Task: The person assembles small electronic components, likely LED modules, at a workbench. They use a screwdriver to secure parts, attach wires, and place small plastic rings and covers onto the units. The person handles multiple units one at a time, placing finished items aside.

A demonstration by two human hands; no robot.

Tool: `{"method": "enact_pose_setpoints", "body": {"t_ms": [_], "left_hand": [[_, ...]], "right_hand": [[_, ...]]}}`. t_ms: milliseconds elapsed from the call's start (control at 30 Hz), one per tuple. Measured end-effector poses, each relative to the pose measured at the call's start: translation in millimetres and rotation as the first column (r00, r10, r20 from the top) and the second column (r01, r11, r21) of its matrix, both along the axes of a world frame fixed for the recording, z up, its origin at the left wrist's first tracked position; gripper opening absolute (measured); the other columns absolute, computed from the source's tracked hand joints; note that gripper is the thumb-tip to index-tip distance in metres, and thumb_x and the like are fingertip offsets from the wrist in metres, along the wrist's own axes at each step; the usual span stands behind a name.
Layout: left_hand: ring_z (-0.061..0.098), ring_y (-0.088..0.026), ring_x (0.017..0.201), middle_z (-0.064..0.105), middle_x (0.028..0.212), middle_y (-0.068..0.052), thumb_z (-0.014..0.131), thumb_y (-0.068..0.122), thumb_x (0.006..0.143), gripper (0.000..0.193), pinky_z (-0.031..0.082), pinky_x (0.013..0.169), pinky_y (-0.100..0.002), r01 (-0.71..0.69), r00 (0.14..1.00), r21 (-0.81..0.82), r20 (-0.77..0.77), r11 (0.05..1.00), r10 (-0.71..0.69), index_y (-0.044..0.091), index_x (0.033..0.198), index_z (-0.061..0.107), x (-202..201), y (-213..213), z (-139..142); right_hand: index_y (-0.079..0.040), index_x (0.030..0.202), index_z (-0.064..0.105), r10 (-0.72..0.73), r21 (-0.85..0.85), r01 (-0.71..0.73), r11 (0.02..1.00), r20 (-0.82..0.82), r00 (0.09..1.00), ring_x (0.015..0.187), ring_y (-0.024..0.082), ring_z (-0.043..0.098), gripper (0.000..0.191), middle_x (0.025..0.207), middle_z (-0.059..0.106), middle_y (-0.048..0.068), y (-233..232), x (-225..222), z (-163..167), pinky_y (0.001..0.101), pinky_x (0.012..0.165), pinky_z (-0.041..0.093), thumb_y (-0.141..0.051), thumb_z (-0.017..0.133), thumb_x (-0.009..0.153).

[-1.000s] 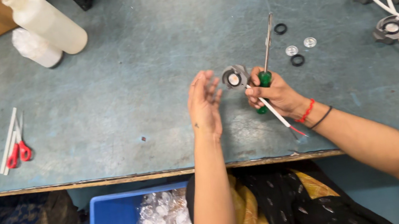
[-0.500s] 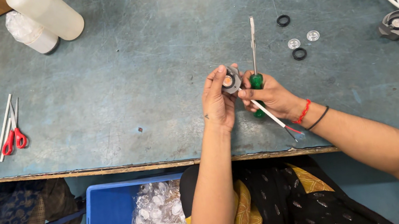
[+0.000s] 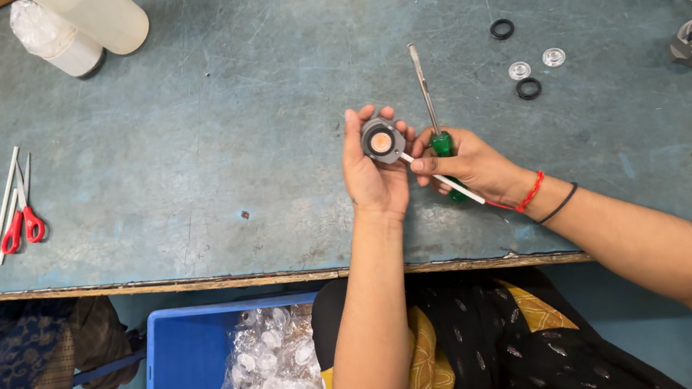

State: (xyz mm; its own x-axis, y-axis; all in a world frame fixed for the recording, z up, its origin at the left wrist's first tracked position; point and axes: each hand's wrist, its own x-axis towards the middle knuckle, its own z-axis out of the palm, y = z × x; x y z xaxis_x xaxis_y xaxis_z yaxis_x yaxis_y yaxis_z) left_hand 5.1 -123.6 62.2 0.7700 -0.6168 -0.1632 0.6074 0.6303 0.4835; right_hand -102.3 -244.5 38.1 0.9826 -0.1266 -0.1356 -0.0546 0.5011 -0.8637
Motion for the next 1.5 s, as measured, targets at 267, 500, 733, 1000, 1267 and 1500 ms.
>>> {"method": "enact_pose_setpoints", "body": {"t_ms": [267,500,733,1000,1267,1500], "left_hand": [[0.066,-0.022,0.083,0.068,0.098,-0.008,0.059,0.039,0.104,0.029,0.056,0.070,-0.037,-0.039,0.999,-0.028,-0.001,0.999,0.039,0.011,0.110,0.061,9.2,10.9,8.9],[0.066,-0.023,0.083,0.067,0.097,-0.008,0.059,0.040,0.105,0.029,0.056,0.070,-0.036,-0.018,1.000,-0.051,0.012,0.999,0.018,0.011,0.109,0.061,6.8,12.1,13.7],[0.066,-0.022,0.084,0.067,0.098,-0.008,0.057,0.041,0.106,0.031,0.056,0.071,-0.036,-0.008,1.000,-0.053,0.022,0.999,0.009,0.011,0.109,0.061,5.9,13.3,14.5],[0.068,-0.023,0.087,0.069,0.101,-0.011,0.055,0.042,0.105,0.034,0.059,0.073,-0.040,-0.076,0.997,-0.061,0.007,0.995,0.076,0.009,0.111,0.061,12.8,17.0,13.8],[0.074,-0.031,0.094,0.067,0.109,-0.013,0.053,0.043,0.101,0.045,0.063,0.080,-0.040,-0.194,0.979,0.082,-0.038,0.977,0.198,0.004,0.124,0.055,26.8,26.9,23.6],[0.065,-0.017,0.072,0.067,0.093,-0.008,0.056,0.057,0.099,0.054,0.047,0.051,-0.026,-0.264,0.963,0.251,0.113,0.931,0.243,0.007,0.119,0.060,31.8,37.5,28.5]], "right_hand": [[-0.002,0.113,0.073,0.031,-0.181,-0.046,0.982,-0.085,0.996,0.063,0.008,0.064,0.027,0.077,0.072,0.006,0.6,-1.3,1.7,0.0220,0.051,0.047,-0.016,0.075,0.090],[-0.001,0.110,0.072,0.047,-0.177,-0.056,0.983,-0.056,0.997,0.067,0.009,0.067,0.023,0.079,0.073,0.006,0.0,-1.7,-3.2,0.0224,0.053,0.048,-0.014,0.075,0.091],[-0.001,0.108,0.071,0.053,-0.188,-0.065,0.980,-0.066,0.996,0.066,0.009,0.066,0.021,0.078,0.072,0.006,0.7,-2.1,0.5,0.0226,0.052,0.047,-0.013,0.075,0.092],[-0.005,0.104,0.070,-0.124,-0.358,0.099,0.928,-0.046,0.991,0.058,0.005,0.056,0.023,0.074,0.068,0.001,0.3,0.4,-2.3,0.0211,0.051,0.043,-0.026,0.072,0.094],[-0.007,0.090,0.068,-0.225,-0.750,0.147,0.644,-0.003,0.974,0.057,0.006,0.044,0.030,0.061,0.049,-0.004,-8.2,-0.4,5.8,0.0278,0.051,0.036,-0.036,0.073,0.096],[-0.006,0.086,0.067,-0.070,-0.906,0.026,0.423,-0.004,0.998,0.049,0.018,0.050,0.034,0.054,0.052,0.008,0.0,-3.2,23.8,0.0361,0.049,0.041,-0.038,0.076,0.090]]}}
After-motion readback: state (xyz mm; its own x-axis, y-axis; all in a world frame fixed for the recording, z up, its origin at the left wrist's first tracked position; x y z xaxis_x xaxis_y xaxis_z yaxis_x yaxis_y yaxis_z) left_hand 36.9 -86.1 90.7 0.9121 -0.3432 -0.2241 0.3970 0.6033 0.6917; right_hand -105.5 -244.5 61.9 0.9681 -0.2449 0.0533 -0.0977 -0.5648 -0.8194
